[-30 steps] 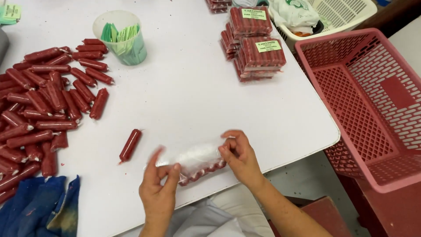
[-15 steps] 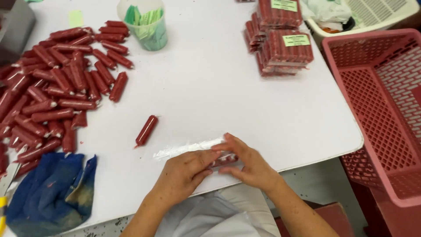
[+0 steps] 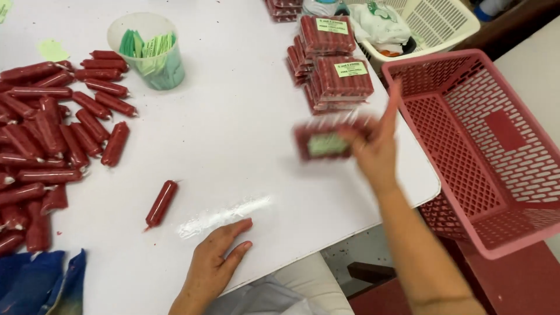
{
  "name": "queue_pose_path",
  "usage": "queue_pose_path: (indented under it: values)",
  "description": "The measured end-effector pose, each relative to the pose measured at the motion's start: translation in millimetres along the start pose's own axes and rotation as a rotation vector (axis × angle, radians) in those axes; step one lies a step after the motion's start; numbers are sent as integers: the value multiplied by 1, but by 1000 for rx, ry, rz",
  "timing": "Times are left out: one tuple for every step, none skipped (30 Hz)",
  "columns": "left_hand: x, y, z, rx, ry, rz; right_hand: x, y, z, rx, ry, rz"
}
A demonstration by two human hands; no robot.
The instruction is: The person packages small red sausages into plastic bags by hand and applies labels to the bags.
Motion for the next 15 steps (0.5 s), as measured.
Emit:
queue_pose_path:
  values:
    - [-2,-1,0,-10,-56,36,30,19,32,-40,128,-94]
    - [-2,-2,2,-15,-60,31,31,26,63,-37,134,-98]
    - [-3,-4,2,-8,-71,52,11,39,93,-98,-73,-121]
    - [-4,-5,2,-2,-82,73,-8,52,119,-157,-280,-144]
    - [-4,-4,2,-12,-79,73,-23,56,133,-149,-275,-143]
    - [-7,-3,2,-20,-109,59,-42,57,146,-97,-328,-276]
    - [-10,-2,0,-30,-133,47,-63,55,159,-40,-381,-408]
    - [-10,-1,3,-42,-124,49,-99,65,173,-26,-377,-405]
    - [-12,-2,2,-40,-145,61,-121,72,190,-26,-232,-583]
    - [-14,-2,1,-38,-166,73,-144,74,203,-24,-79,-756]
    - [-11,-1,4,-61,-141,78,-151,76,205,6,-69,-740]
    - [-17,-4,3,-49,-218,81,-159,78,207,10,-75,-748]
    - [-20,-2,0,-47,-287,93,-168,70,212,24,-72,-747]
    - [-15,-4,3,-82,-254,107,-199,95,209,64,-54,-721]
    - [-18,-6,1,-82,-299,91,-237,116,224,-4,-217,-809]
Point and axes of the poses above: each hand's wrist, its own z-axis towards the middle knuckle, its own y-axis out of the back of the hand, x = y × z, the point moved 10 cm from there along z, towards the middle knuckle, and after that the axes turned 4 degrees about x, right-handed, at the moved point
